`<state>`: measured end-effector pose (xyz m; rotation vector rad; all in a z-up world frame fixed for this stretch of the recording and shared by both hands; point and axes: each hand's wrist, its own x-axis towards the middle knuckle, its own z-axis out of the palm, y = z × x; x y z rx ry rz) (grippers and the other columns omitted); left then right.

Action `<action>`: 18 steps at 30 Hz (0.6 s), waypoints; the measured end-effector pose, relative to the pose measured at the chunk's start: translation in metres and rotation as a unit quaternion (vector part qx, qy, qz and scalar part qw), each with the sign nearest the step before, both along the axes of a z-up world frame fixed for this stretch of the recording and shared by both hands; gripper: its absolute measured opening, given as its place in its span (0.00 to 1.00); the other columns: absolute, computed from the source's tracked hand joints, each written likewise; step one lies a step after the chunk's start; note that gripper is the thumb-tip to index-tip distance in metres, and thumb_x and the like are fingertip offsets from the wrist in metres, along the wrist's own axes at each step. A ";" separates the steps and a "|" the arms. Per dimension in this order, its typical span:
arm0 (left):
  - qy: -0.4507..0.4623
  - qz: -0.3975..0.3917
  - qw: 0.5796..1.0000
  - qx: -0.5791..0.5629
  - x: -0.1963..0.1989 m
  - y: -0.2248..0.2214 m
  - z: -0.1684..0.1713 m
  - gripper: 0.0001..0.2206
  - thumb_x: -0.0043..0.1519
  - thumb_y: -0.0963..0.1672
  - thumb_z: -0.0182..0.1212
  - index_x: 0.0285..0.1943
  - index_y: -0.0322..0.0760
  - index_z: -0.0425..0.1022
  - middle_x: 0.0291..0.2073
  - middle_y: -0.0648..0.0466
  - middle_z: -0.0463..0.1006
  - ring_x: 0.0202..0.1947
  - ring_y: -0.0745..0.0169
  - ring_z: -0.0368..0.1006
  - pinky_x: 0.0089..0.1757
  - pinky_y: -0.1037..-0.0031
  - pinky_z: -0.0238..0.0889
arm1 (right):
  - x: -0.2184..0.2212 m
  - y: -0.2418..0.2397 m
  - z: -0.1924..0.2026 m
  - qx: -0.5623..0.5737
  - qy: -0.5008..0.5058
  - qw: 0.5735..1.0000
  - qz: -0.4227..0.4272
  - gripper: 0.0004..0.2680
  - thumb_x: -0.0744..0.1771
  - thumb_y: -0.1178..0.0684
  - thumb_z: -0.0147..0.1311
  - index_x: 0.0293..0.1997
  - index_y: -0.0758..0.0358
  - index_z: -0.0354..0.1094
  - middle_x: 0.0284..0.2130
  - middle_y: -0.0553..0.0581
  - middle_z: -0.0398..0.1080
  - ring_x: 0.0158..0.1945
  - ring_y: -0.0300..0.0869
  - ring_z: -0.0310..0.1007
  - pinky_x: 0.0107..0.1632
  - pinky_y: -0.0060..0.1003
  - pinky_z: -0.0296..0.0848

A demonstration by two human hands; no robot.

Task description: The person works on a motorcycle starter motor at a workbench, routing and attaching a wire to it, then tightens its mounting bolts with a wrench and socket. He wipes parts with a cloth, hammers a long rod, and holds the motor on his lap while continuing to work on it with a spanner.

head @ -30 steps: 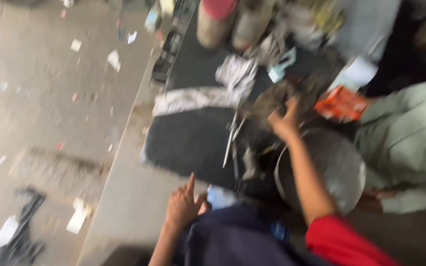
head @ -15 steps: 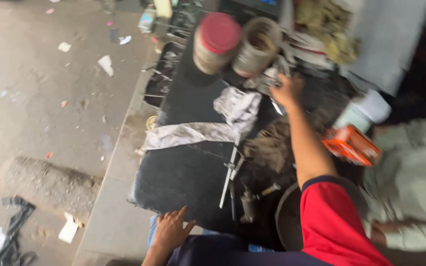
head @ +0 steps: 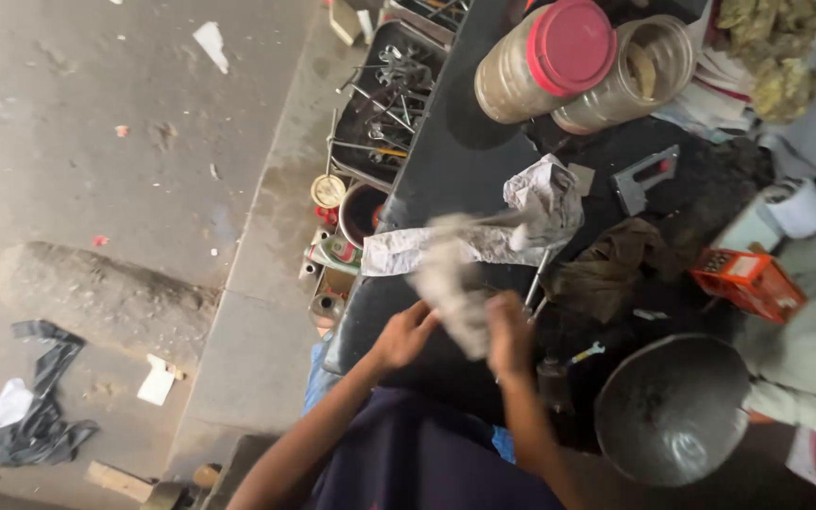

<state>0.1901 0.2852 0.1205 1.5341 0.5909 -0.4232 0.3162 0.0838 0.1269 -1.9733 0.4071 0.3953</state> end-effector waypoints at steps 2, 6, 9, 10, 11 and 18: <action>-0.155 0.015 0.980 -0.123 0.022 -0.030 -0.073 0.24 0.60 0.42 0.51 0.67 0.33 0.68 0.52 0.39 0.78 0.52 0.45 0.75 0.49 0.64 0.71 | -0.044 0.082 0.042 0.101 -0.121 0.944 0.290 0.23 0.69 0.35 0.49 0.58 0.69 0.62 0.50 0.60 0.65 0.54 0.44 0.67 0.57 0.40 0.68; -0.150 -0.019 0.987 -0.058 0.059 -0.039 -0.123 0.22 0.58 0.41 0.52 0.64 0.35 0.68 0.50 0.40 0.78 0.50 0.45 0.76 0.48 0.61 0.71 | -0.039 0.115 0.009 -0.027 -0.169 0.957 0.234 0.23 0.74 0.36 0.38 0.68 0.70 0.53 0.62 0.63 0.55 0.65 0.48 0.58 0.65 0.43 0.59; -0.207 -0.168 0.959 0.090 0.063 -0.064 -0.142 0.12 0.71 0.43 0.48 0.61 0.35 0.70 0.53 0.41 0.77 0.55 0.48 0.74 0.58 0.63 0.66 | -0.006 0.115 -0.019 0.073 -0.100 0.984 0.130 0.21 0.73 0.38 0.38 0.65 0.66 0.56 0.58 0.59 0.63 0.62 0.45 0.63 0.63 0.41 0.62; -0.213 -0.131 0.968 0.021 0.066 -0.047 -0.112 0.19 0.69 0.45 0.53 0.64 0.27 0.64 0.56 0.35 0.73 0.58 0.43 0.70 0.59 0.61 0.63 | 0.016 0.091 -0.047 -0.043 -0.099 0.983 0.151 0.17 0.75 0.42 0.39 0.58 0.70 0.60 0.50 0.61 0.64 0.54 0.47 0.62 0.56 0.40 0.61; -0.220 -0.088 0.971 -0.044 0.076 -0.028 -0.084 0.27 0.66 0.46 0.57 0.68 0.21 0.58 0.59 0.30 0.68 0.61 0.38 0.66 0.60 0.60 0.60 | 0.046 0.068 -0.075 -0.158 -0.099 0.967 0.175 0.15 0.77 0.46 0.39 0.51 0.73 0.65 0.42 0.63 0.64 0.46 0.49 0.61 0.50 0.39 0.61; -0.263 -0.006 0.930 -0.256 0.110 0.151 -0.012 0.23 0.64 0.51 0.60 0.62 0.31 0.71 0.66 0.39 0.70 0.61 0.45 0.72 0.58 0.59 0.65 | 0.166 0.128 -0.060 -0.437 -0.284 0.847 0.102 0.16 0.72 0.42 0.55 0.48 0.70 0.72 0.40 0.69 0.73 0.44 0.61 0.72 0.48 0.51 0.69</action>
